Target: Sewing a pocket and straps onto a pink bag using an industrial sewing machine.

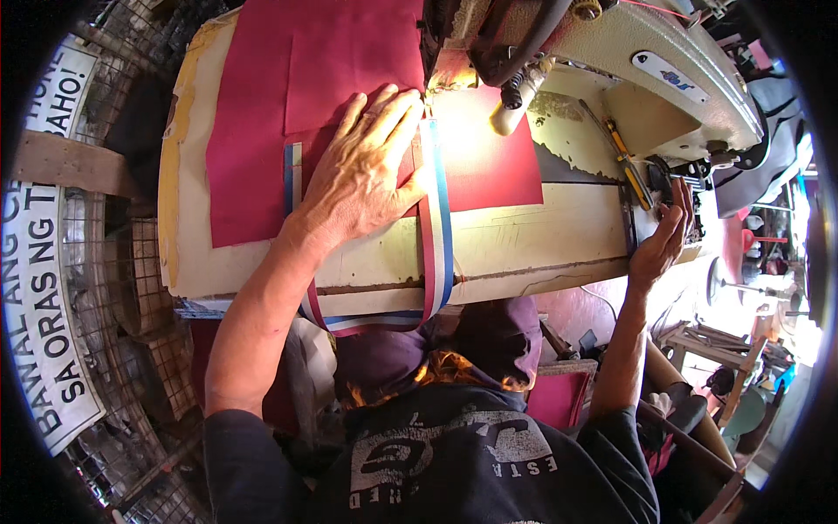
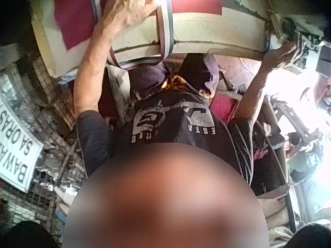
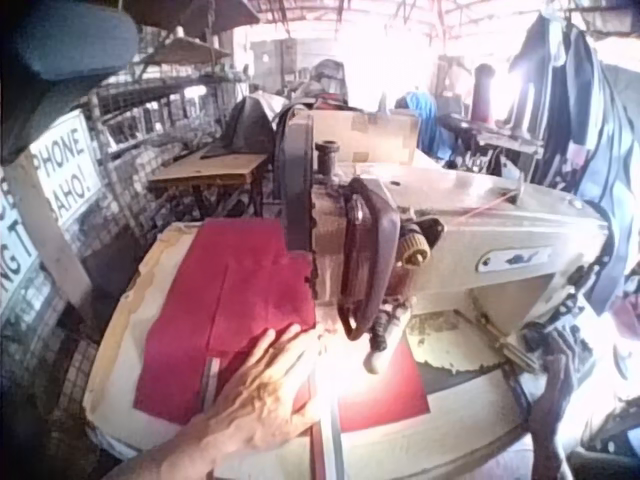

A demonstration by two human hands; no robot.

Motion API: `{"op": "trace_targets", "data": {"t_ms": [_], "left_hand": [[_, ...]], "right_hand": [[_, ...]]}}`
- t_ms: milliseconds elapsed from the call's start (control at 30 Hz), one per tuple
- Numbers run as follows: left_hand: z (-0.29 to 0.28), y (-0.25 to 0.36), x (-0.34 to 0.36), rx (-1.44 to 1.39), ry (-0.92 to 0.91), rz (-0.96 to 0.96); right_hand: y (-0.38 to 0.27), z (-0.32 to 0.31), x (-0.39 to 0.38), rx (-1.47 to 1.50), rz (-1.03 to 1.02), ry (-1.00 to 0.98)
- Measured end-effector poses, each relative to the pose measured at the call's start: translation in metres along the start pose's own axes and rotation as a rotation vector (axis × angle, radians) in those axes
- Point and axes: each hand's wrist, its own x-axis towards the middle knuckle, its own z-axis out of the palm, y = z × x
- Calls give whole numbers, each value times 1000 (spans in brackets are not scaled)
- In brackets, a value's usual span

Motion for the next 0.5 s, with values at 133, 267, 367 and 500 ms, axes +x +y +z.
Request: {"op": "trace_targets", "data": {"t_ms": [133, 267, 367, 500], "left_hand": [[6, -2, -2, 27, 68, 27], [6, -2, -2, 40, 52, 26], [5, -2, -3, 45, 50, 30], [0, 1, -4, 49, -2, 23]], "right_hand": [[-3, 2, 0, 12, 26, 19], [0, 1, 0, 31, 79, 16], [0, 0, 1, 56, 159, -15], [1, 5, 0, 49, 115, 20]]}}
